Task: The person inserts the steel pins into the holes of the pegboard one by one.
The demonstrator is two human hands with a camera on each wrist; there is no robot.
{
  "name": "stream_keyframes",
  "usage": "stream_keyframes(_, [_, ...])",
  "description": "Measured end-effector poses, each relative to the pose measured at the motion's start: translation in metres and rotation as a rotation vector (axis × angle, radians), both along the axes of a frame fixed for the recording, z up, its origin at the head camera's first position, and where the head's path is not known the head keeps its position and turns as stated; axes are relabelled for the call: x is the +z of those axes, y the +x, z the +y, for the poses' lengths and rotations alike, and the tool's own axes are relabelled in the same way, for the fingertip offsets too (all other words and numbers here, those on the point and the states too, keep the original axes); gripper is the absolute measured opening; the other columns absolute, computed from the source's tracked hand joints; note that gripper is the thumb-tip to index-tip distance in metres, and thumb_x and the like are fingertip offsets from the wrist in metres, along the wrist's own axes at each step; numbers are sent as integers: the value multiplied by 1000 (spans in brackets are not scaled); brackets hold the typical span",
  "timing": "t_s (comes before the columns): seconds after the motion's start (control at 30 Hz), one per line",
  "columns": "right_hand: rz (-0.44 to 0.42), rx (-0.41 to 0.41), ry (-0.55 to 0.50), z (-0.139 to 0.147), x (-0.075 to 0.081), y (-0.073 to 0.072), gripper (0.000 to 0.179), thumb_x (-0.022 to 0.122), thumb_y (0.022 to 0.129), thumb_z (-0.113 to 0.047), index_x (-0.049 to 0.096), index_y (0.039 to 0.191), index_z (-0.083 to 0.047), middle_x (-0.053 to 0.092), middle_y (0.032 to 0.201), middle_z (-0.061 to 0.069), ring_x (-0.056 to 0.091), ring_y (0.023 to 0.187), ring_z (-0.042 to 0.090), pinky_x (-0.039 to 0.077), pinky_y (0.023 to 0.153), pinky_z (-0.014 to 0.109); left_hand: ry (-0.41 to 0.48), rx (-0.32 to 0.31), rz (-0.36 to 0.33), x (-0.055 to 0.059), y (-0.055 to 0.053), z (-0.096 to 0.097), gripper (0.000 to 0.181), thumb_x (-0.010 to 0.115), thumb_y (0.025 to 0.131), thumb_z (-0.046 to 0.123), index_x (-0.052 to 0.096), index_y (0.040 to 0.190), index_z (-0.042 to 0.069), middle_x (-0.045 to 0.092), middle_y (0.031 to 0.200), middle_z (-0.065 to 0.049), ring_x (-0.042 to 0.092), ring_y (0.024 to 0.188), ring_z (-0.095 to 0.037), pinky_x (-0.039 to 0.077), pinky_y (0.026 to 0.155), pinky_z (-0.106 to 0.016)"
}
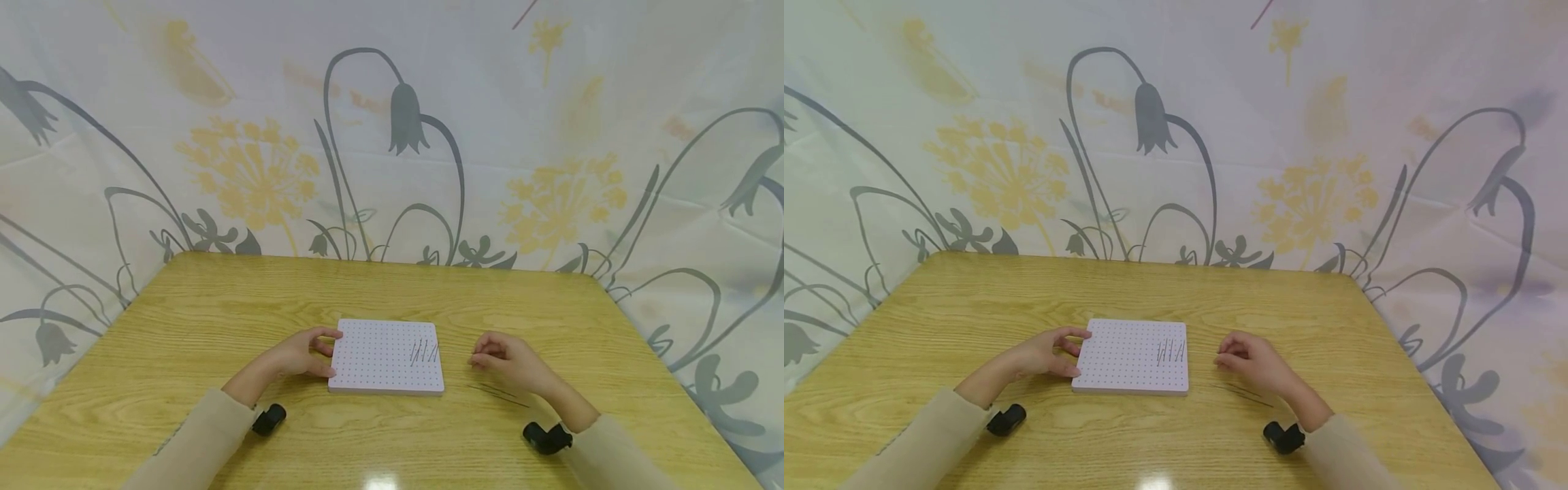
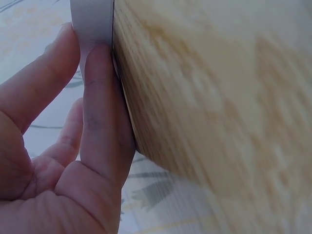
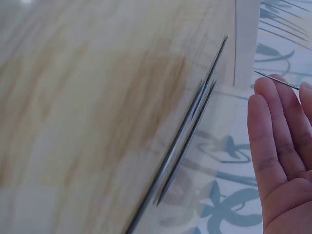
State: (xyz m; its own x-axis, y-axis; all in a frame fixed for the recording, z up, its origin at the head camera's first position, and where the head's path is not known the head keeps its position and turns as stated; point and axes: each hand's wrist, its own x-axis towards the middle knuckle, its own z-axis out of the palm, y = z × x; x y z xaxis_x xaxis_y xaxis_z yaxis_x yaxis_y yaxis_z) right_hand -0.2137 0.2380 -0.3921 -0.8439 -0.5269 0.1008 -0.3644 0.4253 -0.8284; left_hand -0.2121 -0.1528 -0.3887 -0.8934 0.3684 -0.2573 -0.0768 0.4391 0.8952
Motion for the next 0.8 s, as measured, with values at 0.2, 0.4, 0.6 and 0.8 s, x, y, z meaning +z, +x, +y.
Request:
stream_keyframes(0.2, [-74, 9, -45, -8, -1, 0, 12, 57, 93, -6, 53, 96, 5, 66, 92, 20, 65, 86, 32, 53, 71, 36, 10, -14, 7, 0, 0, 1, 68, 76, 74, -1, 45, 134, 1, 53, 109, -15, 53, 96, -25, 48, 69, -31])
stream_keyframes(0.4, [-112, 36, -76, -16, 0, -2, 12, 54, 95, -6, 50, 97, 4, 65, 94, 23, 63, 90, 36, 52, 73, 37, 18, -16, 8, -1, -1, 0, 67, 75, 75, -3, 45, 135, 0, 53, 108, -15, 53, 94, -24, 48, 69, -31])
stream_keyframes(0.6, [-117, 86, -118, -23, 0, -5, 13, 54, 94, -6, 50, 98, 6, 64, 94, 26, 63, 89, 39, 52, 73, 41, 19, -11, 6, -1, 0, 0, 68, 76, 74, -2, 45, 134, 1, 53, 108, -15, 53, 94, -24, 48, 68, -31])
stream_keyframes(0.8, [-110, 83, -114, -33, 0, -6, 11, 54, 94, -5, 50, 98, 5, 64, 93, 26, 63, 89, 39, 52, 72, 40, 13, -4, 6, -1, 0, 0, 67, 76, 75, -2, 45, 134, 1, 53, 108, -15, 53, 95, -24, 47, 68, -31])
